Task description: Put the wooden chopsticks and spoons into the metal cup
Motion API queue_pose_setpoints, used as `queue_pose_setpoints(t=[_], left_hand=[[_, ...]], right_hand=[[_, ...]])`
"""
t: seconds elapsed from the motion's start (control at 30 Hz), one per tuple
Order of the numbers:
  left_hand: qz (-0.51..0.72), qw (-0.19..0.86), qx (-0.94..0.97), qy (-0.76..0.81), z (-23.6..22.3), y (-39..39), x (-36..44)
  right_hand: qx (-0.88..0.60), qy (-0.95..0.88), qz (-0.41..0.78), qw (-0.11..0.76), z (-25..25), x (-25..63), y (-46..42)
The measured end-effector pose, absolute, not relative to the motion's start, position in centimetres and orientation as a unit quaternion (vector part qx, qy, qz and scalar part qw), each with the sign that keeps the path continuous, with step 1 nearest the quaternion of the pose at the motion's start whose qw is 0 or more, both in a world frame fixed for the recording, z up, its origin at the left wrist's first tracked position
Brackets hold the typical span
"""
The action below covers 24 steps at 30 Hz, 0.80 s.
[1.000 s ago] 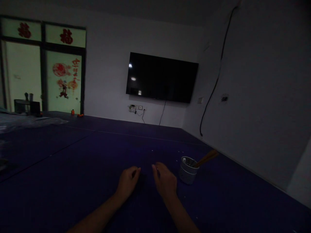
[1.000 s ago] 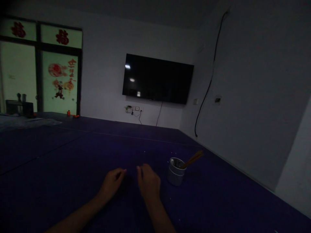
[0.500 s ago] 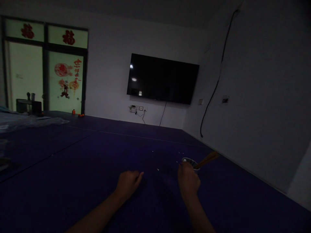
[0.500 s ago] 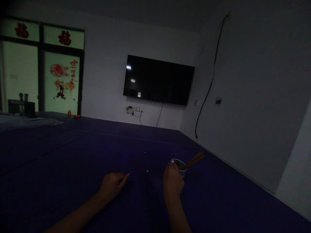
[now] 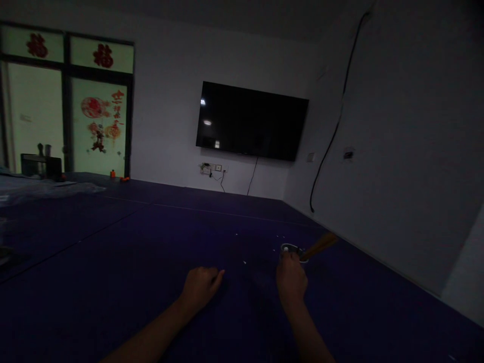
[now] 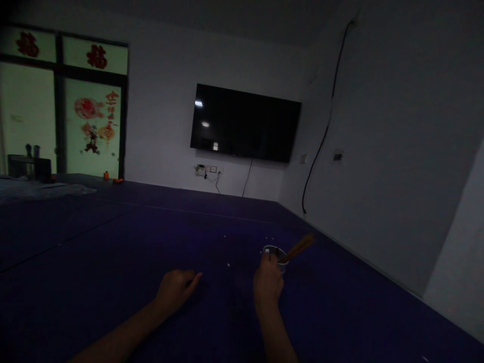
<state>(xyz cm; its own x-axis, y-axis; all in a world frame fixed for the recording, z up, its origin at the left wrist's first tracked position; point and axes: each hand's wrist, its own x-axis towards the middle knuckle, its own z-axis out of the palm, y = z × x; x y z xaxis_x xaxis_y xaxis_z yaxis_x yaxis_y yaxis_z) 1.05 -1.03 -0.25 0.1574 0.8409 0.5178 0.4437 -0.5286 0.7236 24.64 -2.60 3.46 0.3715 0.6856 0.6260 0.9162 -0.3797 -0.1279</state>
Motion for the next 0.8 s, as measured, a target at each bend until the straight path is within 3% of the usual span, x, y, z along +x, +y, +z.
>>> queue_pose_setpoints(t=[0.33,0.63,0.8], left_hand=[[0.449,0.137,0.758,0.452,-0.4,-0.8,1.0],[0.487,0.148,0.726,0.462,-0.4,-0.3,0.7],[0.531,0.184,0.716,0.414,-0.7,0.4,0.8]], right_hand=[[-0.733,-0.548,-0.244,0.322,3.2,24.4,-2.3],[-0.517,-0.716,-0.174,0.435,2.3,18.0,-3.0],[-0.412,-0.797,-0.109,0.428,1.5,15.0,-3.7]])
